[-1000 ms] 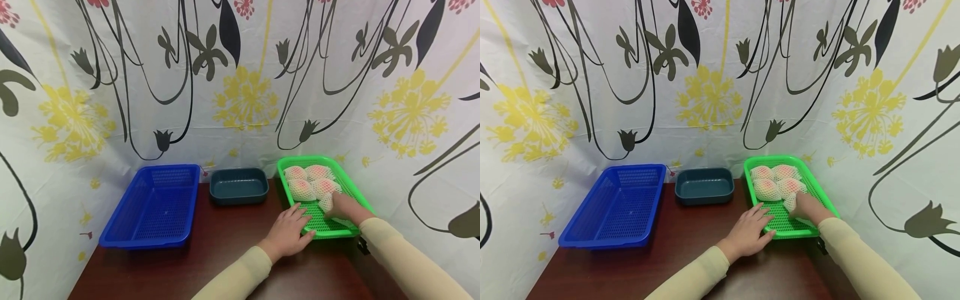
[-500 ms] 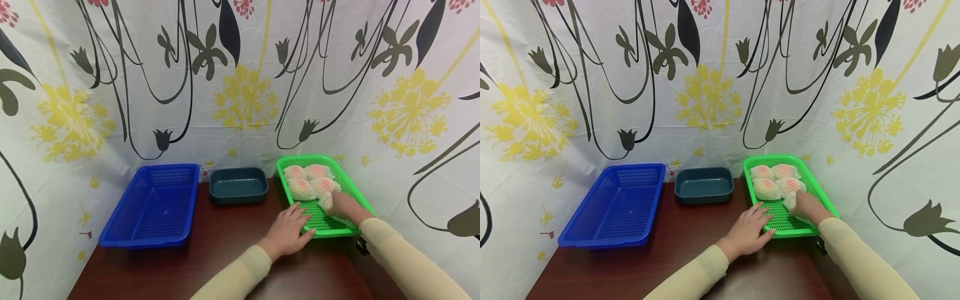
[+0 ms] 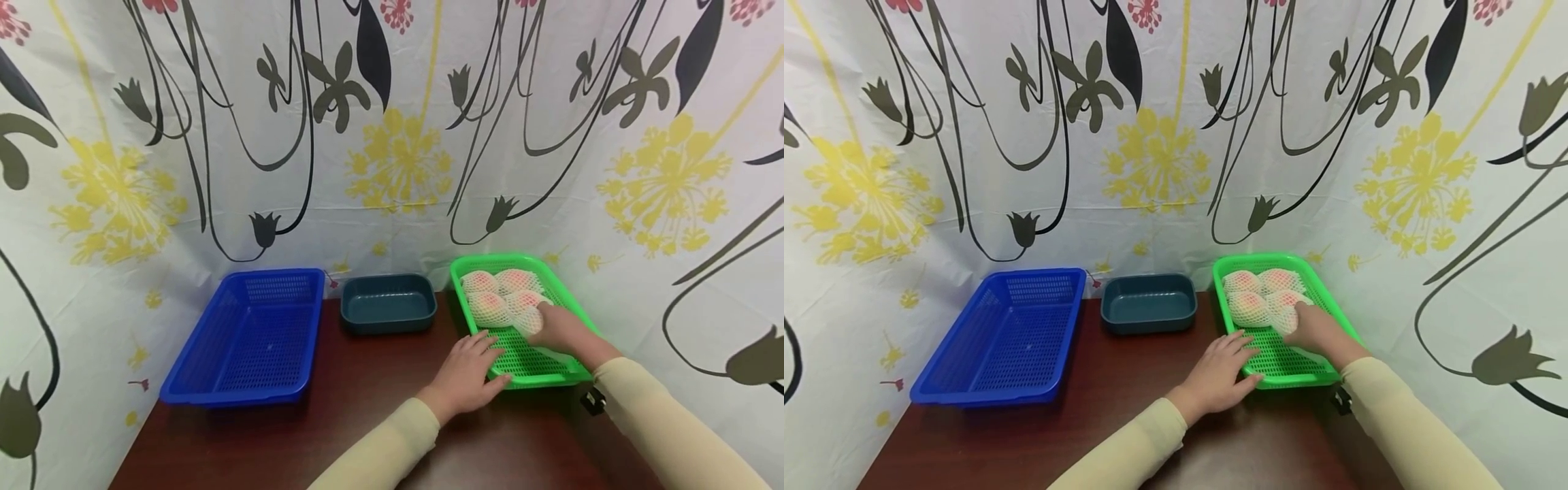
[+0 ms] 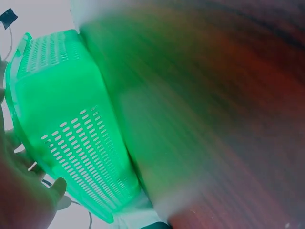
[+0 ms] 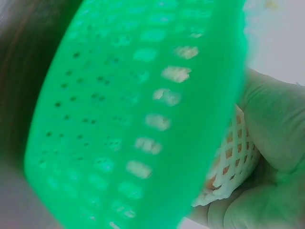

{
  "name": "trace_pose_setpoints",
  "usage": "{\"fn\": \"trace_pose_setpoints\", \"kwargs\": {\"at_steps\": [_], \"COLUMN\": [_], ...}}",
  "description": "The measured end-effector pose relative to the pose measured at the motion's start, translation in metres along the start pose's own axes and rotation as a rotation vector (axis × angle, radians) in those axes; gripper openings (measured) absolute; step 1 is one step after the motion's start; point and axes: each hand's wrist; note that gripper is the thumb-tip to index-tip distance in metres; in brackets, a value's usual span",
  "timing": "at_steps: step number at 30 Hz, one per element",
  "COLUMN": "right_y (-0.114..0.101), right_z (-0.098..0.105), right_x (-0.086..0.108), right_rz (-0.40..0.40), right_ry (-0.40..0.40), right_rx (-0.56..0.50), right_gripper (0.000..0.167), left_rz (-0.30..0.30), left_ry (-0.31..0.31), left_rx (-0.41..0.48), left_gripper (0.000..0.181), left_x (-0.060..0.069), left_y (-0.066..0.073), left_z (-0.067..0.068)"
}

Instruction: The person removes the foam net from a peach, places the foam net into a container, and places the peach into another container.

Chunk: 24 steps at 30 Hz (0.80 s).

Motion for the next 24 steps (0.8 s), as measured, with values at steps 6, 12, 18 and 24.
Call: {"fn": "trace_pose_setpoints", "kwargs": {"at_steps": [6,12,18,24], "right_y": [-0.030,-0.057,-0.086,-0.119], "right_z": [0.014,0.020,0.025,0.028], "right_x": [0.009,0.010,0.013,0.017], "right_rz": [0.035,0.106,0.148,0.180], "right_ry": [0.042,0.122,0.196,0.196], "right_rx": [-0.024,-0.060,-0.061,-0.067], "right_gripper": [0.094,0.076,0.069,0.080], "left_rz": [-0.005,0.025,0.073,0.141], "left_ry": [0.107,0.147,0.181,0.247], "left_rx": [0.069,0.205,0.294,0.366], "left_gripper": [0.049,0.041,0.028,0.023], "left_x": [0.005,0.020,0.041,0.060], "left_y": [-0.003,-0.012,-0.030,-0.048], "left_z": [0.013,0.038,0.061,0.083]}}
Point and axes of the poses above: each hand's wrist, its own x-axis away from the middle knuckle, its own z-axis out of the back of the hand, y = z × x, and after that the axes turned 5 degrees about x, right-handed
